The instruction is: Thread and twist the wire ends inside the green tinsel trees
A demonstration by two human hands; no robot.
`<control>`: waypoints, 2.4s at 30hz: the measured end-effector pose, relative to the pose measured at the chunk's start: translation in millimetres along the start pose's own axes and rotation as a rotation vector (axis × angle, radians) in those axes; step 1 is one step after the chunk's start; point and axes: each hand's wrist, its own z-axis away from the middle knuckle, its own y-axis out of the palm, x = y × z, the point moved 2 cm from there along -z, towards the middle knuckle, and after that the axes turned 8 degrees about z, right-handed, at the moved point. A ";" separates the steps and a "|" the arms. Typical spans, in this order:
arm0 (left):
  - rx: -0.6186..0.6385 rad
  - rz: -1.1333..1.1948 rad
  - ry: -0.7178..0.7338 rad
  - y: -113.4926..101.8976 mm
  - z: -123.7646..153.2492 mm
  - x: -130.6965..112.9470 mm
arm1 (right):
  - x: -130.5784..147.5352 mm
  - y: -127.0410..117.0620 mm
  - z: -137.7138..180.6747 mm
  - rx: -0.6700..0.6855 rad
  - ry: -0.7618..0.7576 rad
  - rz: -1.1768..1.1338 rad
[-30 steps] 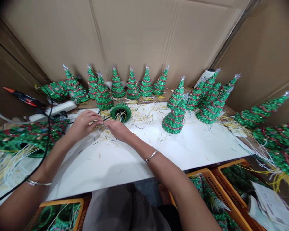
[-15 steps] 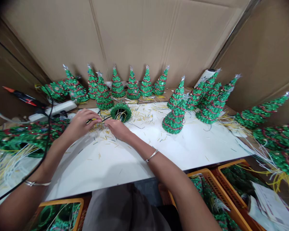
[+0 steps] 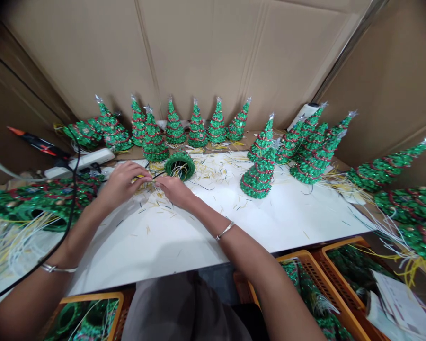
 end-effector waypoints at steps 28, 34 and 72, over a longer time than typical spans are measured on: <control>0.127 -0.181 0.018 -8.2 0.2 -9.4 | 2.0 -2.2 -1.1 0.033 0.031 -0.015; 0.096 -0.137 0.036 -7.5 -0.9 -12.9 | 5.3 -3.9 -1.0 0.011 0.016 -0.053; 0.013 -0.097 0.044 -13.1 -1.2 -17.3 | 2.4 -5.6 -0.7 -0.060 0.127 -0.132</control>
